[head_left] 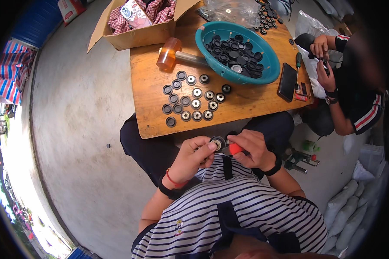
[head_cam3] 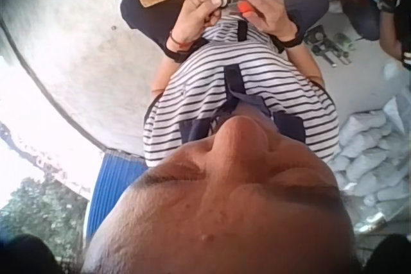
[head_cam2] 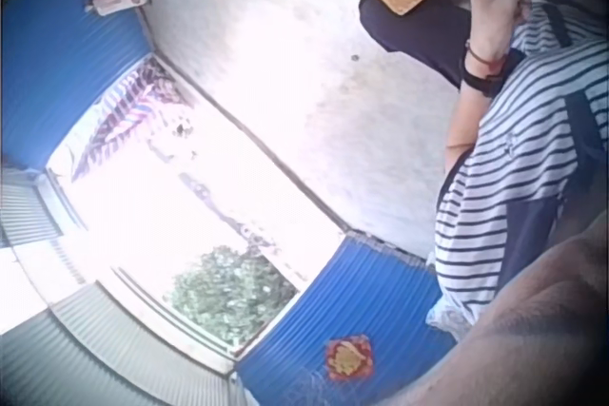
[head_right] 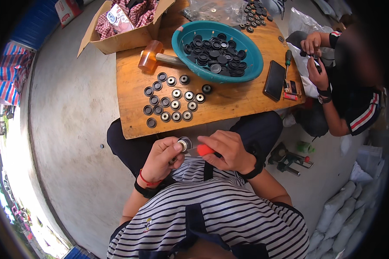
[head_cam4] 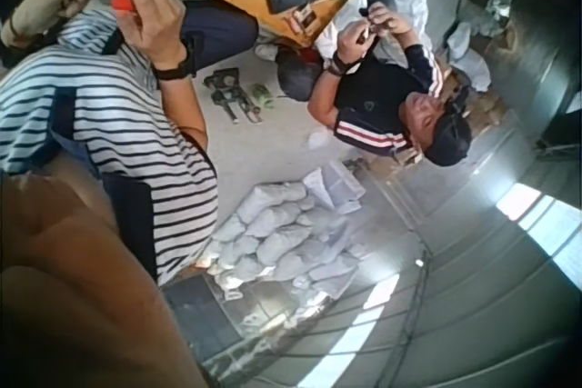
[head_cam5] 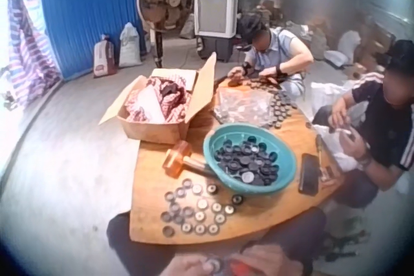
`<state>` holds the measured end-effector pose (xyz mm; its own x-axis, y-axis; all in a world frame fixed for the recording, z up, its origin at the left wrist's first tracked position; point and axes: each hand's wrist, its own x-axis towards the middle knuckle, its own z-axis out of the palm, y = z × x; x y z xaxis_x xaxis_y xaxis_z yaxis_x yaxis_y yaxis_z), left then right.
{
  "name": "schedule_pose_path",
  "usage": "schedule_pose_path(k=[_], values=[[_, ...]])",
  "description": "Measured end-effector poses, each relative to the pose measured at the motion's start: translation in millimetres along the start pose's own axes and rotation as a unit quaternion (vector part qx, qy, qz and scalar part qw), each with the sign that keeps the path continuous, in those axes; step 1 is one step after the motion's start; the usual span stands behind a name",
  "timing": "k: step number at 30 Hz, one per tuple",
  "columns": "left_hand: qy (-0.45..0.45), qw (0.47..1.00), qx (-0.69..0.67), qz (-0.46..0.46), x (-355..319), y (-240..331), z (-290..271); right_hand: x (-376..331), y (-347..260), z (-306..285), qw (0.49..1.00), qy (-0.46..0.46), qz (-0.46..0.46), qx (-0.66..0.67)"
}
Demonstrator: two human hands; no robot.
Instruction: Inspecting and assembling small black and white plastic or rubber components at a workstation.
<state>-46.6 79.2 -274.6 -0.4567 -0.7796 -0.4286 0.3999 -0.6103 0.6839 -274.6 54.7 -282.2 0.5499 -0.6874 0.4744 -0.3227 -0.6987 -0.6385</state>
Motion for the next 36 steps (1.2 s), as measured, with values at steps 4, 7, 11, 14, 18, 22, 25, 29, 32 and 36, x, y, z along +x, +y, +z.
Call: schedule_pose_path(k=[4, 7, 11, 14, 18, 22, 25, 29, 32, 36], values=[[-0.022, 1.000, -0.002, -0.019, -3.8, 0.1, -0.9, 1.8, 1.4, 3.4, 1.000, -0.003, -0.005, -0.018], [-0.060, 0.997, 0.029, -0.039, -8.9, 3.5, 4.8, 3.2, 7.2, 8.5, 0.985, 0.039, 0.165, 0.021], [-0.083, 0.996, 0.020, -0.034, -6.6, 1.1, -6.0, -3.3, 5.8, -2.4, 0.989, 0.001, 0.112, 0.099], [-0.085, 0.996, 0.023, -0.035, -7.0, 0.8, -7.3, 1.2, 0.5, -0.9, 0.997, -0.013, -0.024, 0.077], [-0.076, 0.996, 0.024, -0.042, -8.1, 1.0, -6.9, 3.0, -1.7, 2.5, 0.996, -0.024, -0.036, 0.073], [-0.082, 0.995, 0.021, -0.046, -8.1, 2.5, -7.9, 3.5, -3.1, 5.0, 0.997, -0.019, -0.035, 0.068], [-0.090, 0.995, 0.020, -0.043, -7.6, 2.4, -8.5, 3.4, -3.6, 6.3, 0.997, -0.017, -0.033, 0.069], [-0.092, 0.995, 0.015, -0.043, -7.8, 0.3, -8.9, 4.0, -5.8, 6.7, 0.997, -0.012, -0.031, 0.066], [-0.091, 0.995, 0.016, -0.049, -7.1, 1.1, -9.4, 4.6, -5.7, 8.1, 0.997, -0.007, -0.029, 0.067], [-0.067, 0.996, 0.011, -0.059, -7.3, 3.4, -5.9, 2.6, -3.8, 10.2, 0.997, -0.012, -0.030, 0.066]])
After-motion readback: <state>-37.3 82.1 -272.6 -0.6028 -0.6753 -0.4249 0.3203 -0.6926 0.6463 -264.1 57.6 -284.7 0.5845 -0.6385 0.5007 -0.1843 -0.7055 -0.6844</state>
